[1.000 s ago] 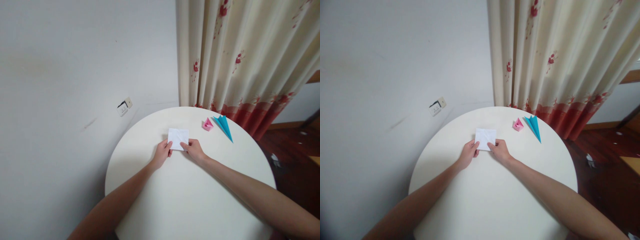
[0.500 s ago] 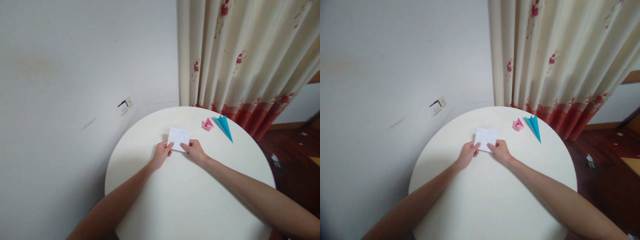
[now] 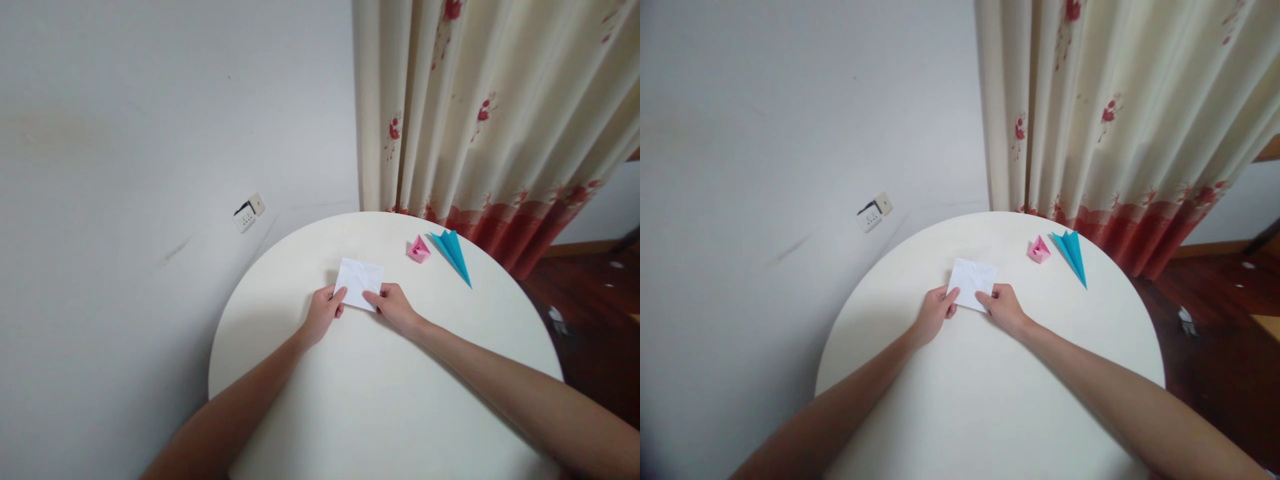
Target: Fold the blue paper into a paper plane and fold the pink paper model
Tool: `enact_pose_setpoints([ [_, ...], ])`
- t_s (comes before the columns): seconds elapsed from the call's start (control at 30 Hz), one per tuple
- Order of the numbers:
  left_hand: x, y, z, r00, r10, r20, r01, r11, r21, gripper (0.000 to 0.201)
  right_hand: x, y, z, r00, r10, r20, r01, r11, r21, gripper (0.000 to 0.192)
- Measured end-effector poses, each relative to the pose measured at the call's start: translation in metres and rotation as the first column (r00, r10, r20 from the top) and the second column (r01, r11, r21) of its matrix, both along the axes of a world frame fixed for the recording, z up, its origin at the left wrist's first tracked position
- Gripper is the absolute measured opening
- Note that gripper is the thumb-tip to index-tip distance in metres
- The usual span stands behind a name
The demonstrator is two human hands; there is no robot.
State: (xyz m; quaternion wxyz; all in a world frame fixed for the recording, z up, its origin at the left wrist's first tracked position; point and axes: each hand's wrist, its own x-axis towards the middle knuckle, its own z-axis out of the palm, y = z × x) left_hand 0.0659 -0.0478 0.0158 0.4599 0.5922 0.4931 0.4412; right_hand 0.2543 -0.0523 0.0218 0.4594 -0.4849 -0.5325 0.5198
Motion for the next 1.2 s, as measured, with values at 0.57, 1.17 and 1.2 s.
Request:
enact_pose_setpoints([
  [0.57,-0.009,0.001,0.008,0.995,-0.040,-0.094,0.018,0.973,-0.230,0.052,0.008,0.006,-0.013,0.992,0.102,-0.076,-0.112,0.983,-0.147,0.043],
  [1.17,0.006,-0.010,-0.002,0.998,-0.010,0.061,0.013,0.999,-0.043,0.040,0.007,-0.003,-0.003,0.996,-0.045,0.082,0.044,0.999,0.009,0.036],
  [1.2,0.006,-0.010,-0.002,0.997,-0.013,0.073,0.016,0.999,-0.044,0.041,0.007,-0.004,-0.002,0.995,-0.046,0.092,0.045,0.999,0.017,0.037],
])
